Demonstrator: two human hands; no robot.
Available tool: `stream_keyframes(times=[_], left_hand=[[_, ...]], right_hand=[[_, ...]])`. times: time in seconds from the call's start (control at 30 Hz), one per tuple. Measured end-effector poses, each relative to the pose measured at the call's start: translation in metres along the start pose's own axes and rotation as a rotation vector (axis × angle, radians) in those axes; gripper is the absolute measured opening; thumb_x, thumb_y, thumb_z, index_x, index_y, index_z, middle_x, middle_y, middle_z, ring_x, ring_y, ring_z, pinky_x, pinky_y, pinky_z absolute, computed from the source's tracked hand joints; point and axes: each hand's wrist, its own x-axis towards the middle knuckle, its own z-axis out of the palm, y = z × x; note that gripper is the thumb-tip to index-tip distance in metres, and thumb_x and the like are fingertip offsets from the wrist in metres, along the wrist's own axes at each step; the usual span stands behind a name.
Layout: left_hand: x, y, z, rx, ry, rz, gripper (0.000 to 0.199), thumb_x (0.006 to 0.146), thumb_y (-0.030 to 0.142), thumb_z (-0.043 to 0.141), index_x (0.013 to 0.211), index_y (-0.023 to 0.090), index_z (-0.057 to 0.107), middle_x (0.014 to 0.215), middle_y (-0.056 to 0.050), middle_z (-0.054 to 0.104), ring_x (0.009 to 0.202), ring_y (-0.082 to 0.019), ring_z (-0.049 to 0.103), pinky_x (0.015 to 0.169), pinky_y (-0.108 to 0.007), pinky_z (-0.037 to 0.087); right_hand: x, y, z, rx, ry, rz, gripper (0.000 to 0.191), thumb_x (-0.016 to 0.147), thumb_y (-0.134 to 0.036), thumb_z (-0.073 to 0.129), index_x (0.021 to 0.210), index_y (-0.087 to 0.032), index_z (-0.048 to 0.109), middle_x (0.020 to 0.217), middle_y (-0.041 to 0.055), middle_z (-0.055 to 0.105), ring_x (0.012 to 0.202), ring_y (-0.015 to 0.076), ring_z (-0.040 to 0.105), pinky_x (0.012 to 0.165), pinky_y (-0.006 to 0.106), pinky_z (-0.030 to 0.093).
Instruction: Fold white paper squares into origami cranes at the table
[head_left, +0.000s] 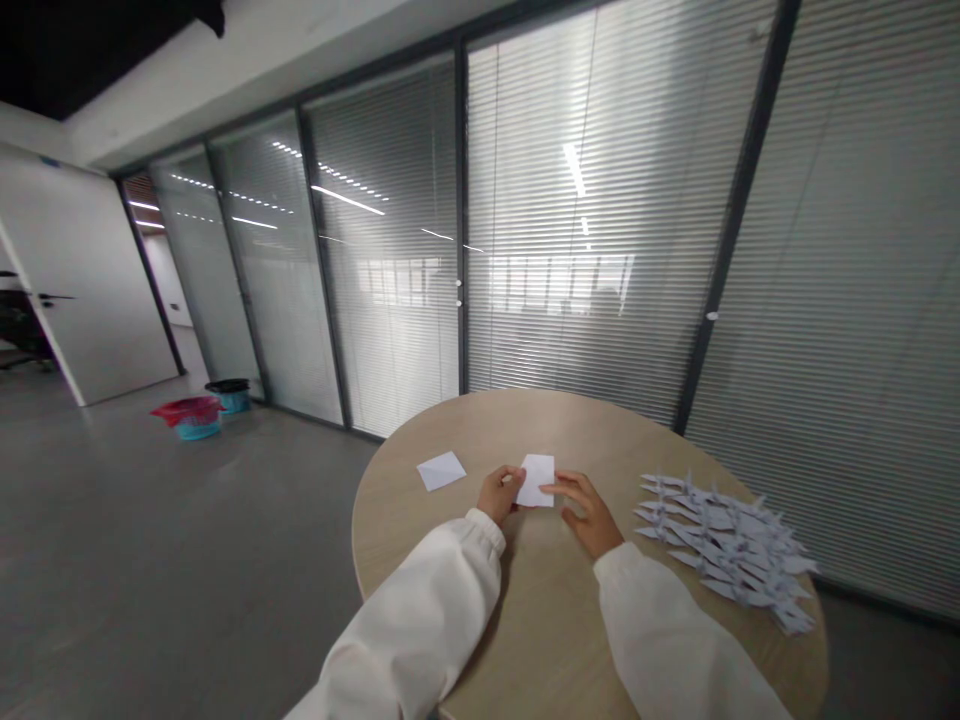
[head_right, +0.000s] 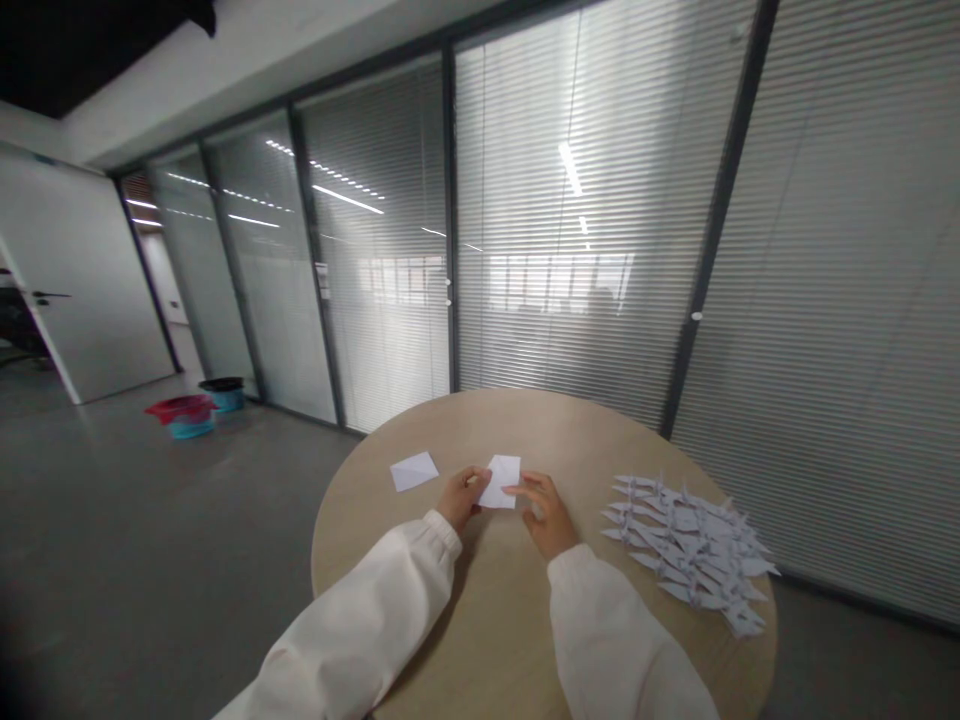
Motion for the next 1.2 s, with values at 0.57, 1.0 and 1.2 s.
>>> stream_keyframes(times=[0.57,1.0,1.2], left_hand=[[-0.011,0.006,0.005,-0.116,-0.301,-0.042,0.044,0.048,0.043,0.071,0.075,0.009,0.063,0.067,-0.003,0.060,0.064,-0.014,0.055,0.064,-0.029,0.047],[-0.021,0.010,0.012,-0.023,-0.425,-0.119,0.043,0.048,0.041,0.071,0.076,0.008,0.062,0.067,-0.006,0.063,0.065,-0.019,0.060,0.060,-0.028,0.046],[-0.021,0.005,0.011,-0.022,-0.477,-0.092,0.045,0.047,0.039,0.072,0.076,0.007,0.063,0.066,-0.008,0.064,0.062,-0.019,0.060,0.061,-0.029,0.047]], right_hand=[[0.002,0.003,-0.001,0.202,0.027,0.303,0.032,0.068,-0.046,0.055,0.075,-0.016,0.063,0.082,0.0069,0.062,0.080,0.0199,0.056,0.072,0.030,0.044],[0.002,0.007,-0.002,0.157,0.096,0.419,0.029,0.060,-0.045,0.060,0.066,-0.016,0.058,0.062,0.0021,0.063,0.060,0.0168,0.057,0.057,0.026,0.042],[0.002,0.007,-0.001,0.147,0.132,0.388,0.024,0.059,-0.039,0.063,0.066,-0.018,0.054,0.058,-0.0010,0.058,0.055,0.0142,0.053,0.054,0.024,0.040]])
